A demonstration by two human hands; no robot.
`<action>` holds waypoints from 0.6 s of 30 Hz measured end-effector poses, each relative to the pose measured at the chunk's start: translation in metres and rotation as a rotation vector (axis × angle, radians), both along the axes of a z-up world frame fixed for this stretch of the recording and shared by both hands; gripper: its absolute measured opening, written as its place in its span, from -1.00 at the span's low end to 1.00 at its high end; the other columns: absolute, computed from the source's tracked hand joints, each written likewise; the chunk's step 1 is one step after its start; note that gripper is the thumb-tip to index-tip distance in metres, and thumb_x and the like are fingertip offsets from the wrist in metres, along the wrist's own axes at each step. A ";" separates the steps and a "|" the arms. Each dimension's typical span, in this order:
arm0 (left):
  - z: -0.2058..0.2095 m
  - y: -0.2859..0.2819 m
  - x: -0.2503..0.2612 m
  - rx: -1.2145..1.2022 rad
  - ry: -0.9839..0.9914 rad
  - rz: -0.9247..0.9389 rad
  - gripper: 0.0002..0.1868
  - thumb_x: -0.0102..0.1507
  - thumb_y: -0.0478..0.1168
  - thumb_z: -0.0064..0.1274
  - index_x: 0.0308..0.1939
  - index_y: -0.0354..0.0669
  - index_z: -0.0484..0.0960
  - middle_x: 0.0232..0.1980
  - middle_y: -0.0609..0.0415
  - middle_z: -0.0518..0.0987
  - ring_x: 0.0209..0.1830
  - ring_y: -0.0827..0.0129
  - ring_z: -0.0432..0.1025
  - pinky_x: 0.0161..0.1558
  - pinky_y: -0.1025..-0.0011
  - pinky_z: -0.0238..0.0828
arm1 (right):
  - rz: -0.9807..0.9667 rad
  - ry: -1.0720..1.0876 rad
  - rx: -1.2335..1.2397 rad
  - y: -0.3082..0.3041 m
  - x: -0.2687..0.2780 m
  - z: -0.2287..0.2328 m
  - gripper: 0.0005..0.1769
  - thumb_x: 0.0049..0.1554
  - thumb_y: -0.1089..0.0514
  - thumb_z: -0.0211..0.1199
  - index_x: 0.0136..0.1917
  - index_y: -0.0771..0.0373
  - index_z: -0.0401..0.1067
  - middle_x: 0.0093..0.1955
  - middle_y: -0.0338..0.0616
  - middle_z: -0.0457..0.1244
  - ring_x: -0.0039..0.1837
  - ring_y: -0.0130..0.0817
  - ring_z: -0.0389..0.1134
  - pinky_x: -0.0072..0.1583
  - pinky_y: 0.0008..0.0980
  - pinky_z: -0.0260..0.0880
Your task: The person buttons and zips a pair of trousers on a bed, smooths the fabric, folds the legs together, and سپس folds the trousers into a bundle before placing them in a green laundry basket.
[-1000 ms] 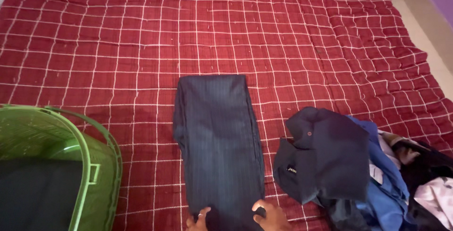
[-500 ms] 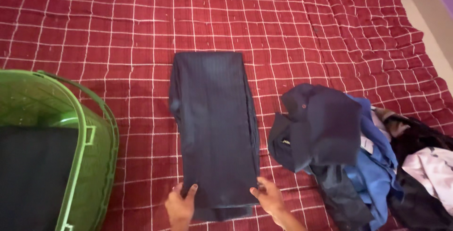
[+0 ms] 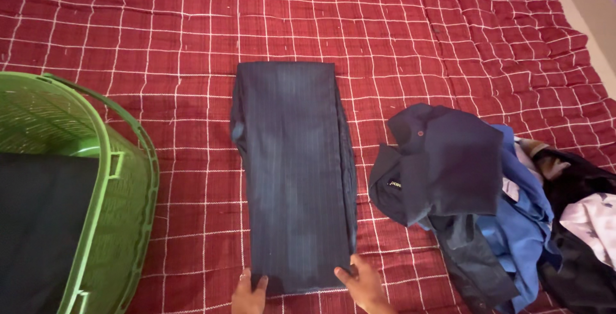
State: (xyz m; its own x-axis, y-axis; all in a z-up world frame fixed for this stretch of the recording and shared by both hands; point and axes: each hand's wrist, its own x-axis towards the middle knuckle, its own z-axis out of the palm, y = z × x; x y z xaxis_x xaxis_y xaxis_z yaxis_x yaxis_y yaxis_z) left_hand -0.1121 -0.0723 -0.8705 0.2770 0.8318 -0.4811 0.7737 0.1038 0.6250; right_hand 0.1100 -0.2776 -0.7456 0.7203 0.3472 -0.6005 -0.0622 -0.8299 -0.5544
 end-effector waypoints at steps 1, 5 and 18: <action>-0.004 -0.001 0.004 0.006 -0.029 0.021 -0.29 0.19 -0.03 0.35 0.36 -0.09 0.45 0.23 -0.24 0.55 0.27 -0.06 0.43 0.25 0.22 0.32 | -0.021 -0.003 0.073 0.002 -0.003 -0.001 -0.38 0.05 -0.08 0.47 0.23 0.27 0.35 0.11 -0.04 0.40 0.18 -0.23 0.46 0.24 -0.24 0.45; -0.008 0.009 0.012 -0.192 -0.103 0.120 -0.31 0.26 0.02 0.33 0.39 -0.07 0.43 0.41 -0.26 0.34 0.44 -0.05 0.21 0.36 0.20 0.09 | -0.055 -0.059 0.110 0.012 -0.009 0.009 -0.21 -0.03 -0.05 0.50 0.40 0.16 0.30 0.27 -0.02 0.35 0.31 -0.20 0.41 0.34 -0.22 0.40; 0.236 0.120 0.129 -0.727 -0.082 0.039 -0.44 0.28 -0.09 0.12 0.37 -0.03 0.48 0.47 0.13 0.34 0.46 0.15 0.25 0.42 -0.09 0.30 | -0.544 0.743 0.365 0.110 0.099 0.123 -0.45 0.10 0.03 0.35 0.30 0.22 0.35 0.15 -0.08 0.29 0.00 -0.26 0.34 -0.07 -0.32 0.46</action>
